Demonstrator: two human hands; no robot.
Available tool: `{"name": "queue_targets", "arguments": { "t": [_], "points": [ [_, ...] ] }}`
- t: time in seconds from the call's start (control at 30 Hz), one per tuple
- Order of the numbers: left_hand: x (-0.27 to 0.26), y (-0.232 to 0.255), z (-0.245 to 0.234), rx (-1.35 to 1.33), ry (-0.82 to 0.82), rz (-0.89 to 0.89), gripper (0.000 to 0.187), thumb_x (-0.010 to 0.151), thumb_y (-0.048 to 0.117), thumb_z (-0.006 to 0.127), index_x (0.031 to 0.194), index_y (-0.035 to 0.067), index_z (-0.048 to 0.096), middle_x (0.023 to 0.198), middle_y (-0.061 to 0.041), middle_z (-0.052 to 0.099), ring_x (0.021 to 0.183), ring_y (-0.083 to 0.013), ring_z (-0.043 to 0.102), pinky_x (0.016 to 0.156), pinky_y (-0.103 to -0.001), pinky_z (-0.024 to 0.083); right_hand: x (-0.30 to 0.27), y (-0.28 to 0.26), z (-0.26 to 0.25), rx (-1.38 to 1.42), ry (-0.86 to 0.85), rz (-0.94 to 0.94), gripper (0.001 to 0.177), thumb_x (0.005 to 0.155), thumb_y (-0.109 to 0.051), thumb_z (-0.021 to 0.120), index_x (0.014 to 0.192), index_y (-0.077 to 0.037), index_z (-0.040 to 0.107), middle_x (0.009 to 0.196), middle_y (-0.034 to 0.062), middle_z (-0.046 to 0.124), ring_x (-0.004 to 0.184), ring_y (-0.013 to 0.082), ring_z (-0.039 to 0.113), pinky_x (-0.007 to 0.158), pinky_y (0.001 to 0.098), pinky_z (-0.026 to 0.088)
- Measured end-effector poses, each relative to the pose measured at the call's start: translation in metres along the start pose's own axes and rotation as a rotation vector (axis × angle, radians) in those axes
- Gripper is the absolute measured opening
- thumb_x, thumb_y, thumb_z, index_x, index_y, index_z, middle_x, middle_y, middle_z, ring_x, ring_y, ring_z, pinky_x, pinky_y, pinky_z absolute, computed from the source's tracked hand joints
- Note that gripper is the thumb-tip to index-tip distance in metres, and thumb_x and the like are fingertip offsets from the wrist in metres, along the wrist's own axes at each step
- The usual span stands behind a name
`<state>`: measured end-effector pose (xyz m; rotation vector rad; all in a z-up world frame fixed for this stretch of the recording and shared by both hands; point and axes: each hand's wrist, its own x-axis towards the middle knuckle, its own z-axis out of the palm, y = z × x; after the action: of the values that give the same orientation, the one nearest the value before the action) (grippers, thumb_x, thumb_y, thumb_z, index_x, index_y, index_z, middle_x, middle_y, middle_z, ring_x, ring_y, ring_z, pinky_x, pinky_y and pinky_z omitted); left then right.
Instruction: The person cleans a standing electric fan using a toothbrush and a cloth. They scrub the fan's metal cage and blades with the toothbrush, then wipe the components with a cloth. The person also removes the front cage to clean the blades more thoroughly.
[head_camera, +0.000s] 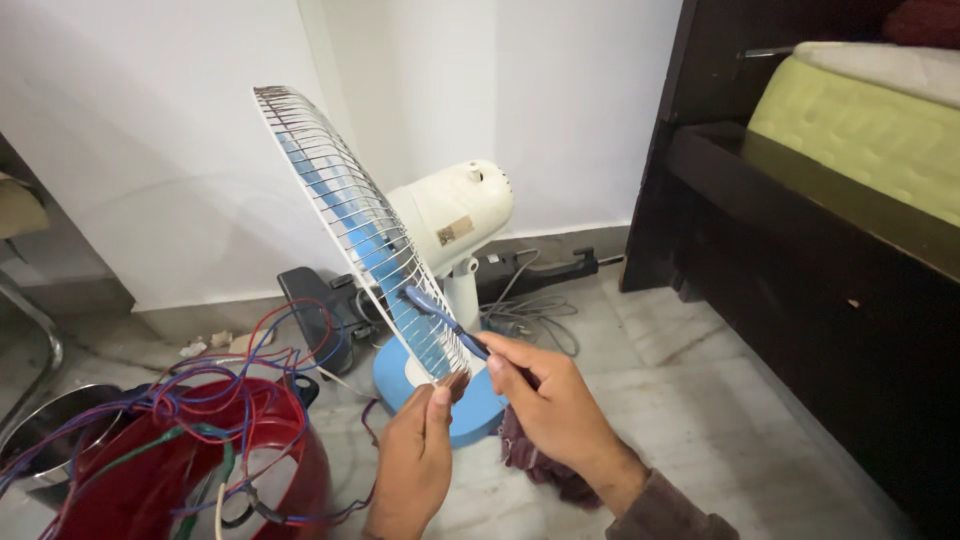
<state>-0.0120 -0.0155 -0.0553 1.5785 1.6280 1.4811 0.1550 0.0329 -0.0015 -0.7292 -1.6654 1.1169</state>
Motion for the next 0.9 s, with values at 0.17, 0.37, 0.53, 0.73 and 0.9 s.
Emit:
{"name": "queue_targets", "arguments": {
  "t": [0.17,0.37,0.53,0.73,0.9],
  "points": [
    [-0.002,0.007,0.001,-0.086,0.015,0.089,0.039,0.105,0.027,0.045,0.12,0.004,0.072,0.096,-0.007,0.078,0.08,-0.0163,0.068,0.076,-0.029,0.054,-0.013,0.02,-0.011,0.087,0.125,0.034,0.03,0.1,-0.013,0.056,0.126,0.0,0.063,0.084,-0.0021,0.064,0.07,0.0045,0.056,0.062,0.0211,0.048],
    [-0.004,0.009,0.002,-0.169,0.008,0.094,0.04,0.105,0.028,0.045,0.12,0.003,0.072,0.1,-0.008,0.078,0.085,-0.0146,0.068,0.079,-0.03,0.054,-0.03,0.052,-0.015,0.144,-0.023,0.197,0.03,0.099,-0.012,0.059,0.125,0.001,0.068,0.085,-0.0026,0.065,0.07,0.0036,0.054,0.063,0.0206,0.047],
    [-0.006,0.002,-0.001,-0.124,-0.002,0.065,0.04,0.106,0.029,0.046,0.121,0.001,0.071,0.093,-0.01,0.074,0.084,-0.0151,0.064,0.079,-0.03,0.053,-0.032,0.074,-0.018,0.173,0.031,0.198,0.03,0.098,-0.012,0.06,0.125,0.001,0.068,0.082,-0.0023,0.064,0.07,0.0024,0.055,0.063,0.0194,0.046],
    [-0.008,0.0,0.001,-0.147,0.026,0.142,0.038,0.106,0.028,0.048,0.118,-0.002,0.068,0.099,-0.008,0.075,0.091,-0.0134,0.068,0.083,-0.029,0.052,-0.04,0.085,-0.022,0.115,-0.081,0.271,0.03,0.098,-0.014,0.062,0.122,0.002,0.072,0.082,-0.0064,0.062,0.069,0.0011,0.05,0.061,0.0189,0.042],
    [-0.01,0.001,0.002,-0.168,0.025,0.125,0.035,0.105,0.024,0.049,0.119,-0.002,0.068,0.097,-0.009,0.074,0.089,-0.0122,0.064,0.082,-0.028,0.052,-0.039,0.097,-0.013,0.25,-0.022,0.269,0.034,0.101,-0.018,0.056,0.128,-0.003,0.07,0.072,-0.0077,0.051,0.058,0.0014,0.04,0.052,0.0199,0.035]
  ]
}}
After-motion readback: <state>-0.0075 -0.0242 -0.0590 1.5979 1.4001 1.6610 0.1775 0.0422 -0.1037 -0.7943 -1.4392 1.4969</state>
